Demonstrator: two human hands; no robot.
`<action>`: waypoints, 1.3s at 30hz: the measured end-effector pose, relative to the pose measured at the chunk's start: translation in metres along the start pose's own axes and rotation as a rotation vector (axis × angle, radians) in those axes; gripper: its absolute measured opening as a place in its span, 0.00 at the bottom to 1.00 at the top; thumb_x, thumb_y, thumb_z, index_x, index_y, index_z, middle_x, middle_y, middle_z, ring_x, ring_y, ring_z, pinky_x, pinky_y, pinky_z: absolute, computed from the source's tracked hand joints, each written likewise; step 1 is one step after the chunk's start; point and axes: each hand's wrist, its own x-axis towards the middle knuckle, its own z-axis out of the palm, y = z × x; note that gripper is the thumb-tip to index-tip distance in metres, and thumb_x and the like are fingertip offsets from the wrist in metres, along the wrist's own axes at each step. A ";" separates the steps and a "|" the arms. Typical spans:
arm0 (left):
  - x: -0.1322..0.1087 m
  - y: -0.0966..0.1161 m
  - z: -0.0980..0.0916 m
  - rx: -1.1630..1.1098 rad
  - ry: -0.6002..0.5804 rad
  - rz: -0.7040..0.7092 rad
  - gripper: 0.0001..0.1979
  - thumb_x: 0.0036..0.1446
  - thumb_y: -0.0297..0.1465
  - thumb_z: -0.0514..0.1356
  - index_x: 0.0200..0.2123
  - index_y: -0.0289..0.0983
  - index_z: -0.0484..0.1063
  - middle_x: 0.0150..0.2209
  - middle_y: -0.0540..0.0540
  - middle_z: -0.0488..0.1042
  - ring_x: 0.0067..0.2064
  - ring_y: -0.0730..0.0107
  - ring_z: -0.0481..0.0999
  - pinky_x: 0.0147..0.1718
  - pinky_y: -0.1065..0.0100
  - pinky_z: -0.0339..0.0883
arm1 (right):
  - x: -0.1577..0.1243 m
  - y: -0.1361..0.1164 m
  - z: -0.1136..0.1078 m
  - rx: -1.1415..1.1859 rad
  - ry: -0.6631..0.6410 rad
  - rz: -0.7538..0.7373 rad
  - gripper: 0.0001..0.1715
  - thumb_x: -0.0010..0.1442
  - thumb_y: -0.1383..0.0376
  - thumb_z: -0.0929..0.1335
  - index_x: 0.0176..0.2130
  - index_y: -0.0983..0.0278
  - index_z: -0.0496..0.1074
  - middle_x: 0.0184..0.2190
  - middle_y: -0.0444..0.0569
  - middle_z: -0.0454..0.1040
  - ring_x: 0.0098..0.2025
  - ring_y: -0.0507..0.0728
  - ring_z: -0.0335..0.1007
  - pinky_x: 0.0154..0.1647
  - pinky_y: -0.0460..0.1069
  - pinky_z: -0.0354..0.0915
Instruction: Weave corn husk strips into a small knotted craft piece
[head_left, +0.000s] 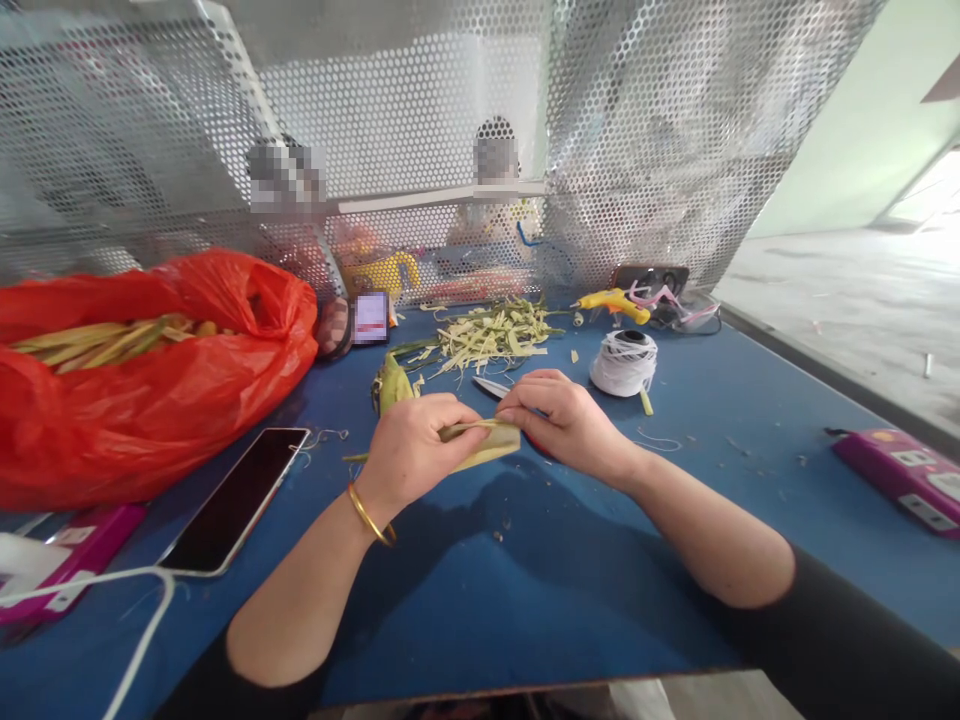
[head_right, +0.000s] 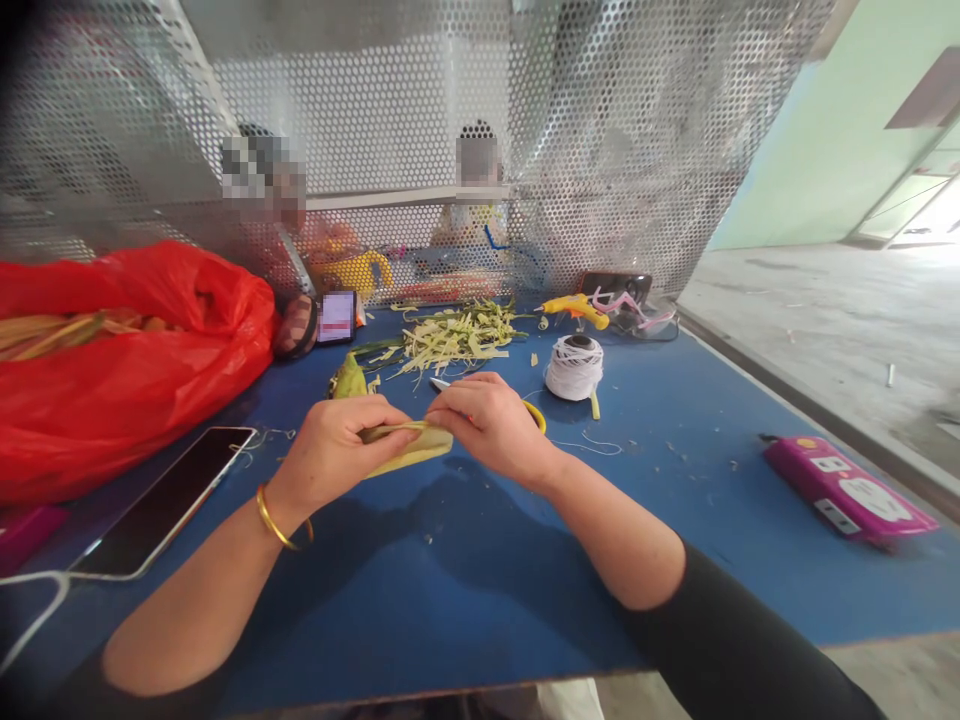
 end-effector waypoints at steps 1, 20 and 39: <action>0.000 0.000 -0.001 -0.001 -0.011 -0.001 0.07 0.52 0.31 0.60 0.24 0.41 0.77 0.23 0.51 0.76 0.24 0.75 0.70 0.26 0.72 0.61 | 0.000 0.000 0.000 -0.008 -0.016 -0.014 0.14 0.65 0.64 0.61 0.32 0.62 0.73 0.29 0.46 0.77 0.34 0.53 0.71 0.45 0.51 0.61; 0.006 -0.010 0.001 0.221 0.246 0.150 0.05 0.48 0.31 0.66 0.32 0.42 0.76 0.35 0.47 0.77 0.40 0.62 0.73 0.46 0.60 0.62 | -0.002 -0.011 0.005 0.129 -0.097 0.310 0.11 0.57 0.69 0.63 0.32 0.64 0.75 0.22 0.41 0.72 0.24 0.48 0.62 0.25 0.42 0.55; 0.000 -0.005 0.044 -0.728 0.195 -0.517 0.10 0.48 0.35 0.62 0.19 0.38 0.67 0.19 0.53 0.68 0.23 0.74 0.66 0.24 0.70 0.61 | -0.010 -0.012 0.029 -0.186 0.296 0.320 0.12 0.58 0.66 0.62 0.28 0.61 0.73 0.23 0.46 0.75 0.24 0.52 0.67 0.26 0.45 0.58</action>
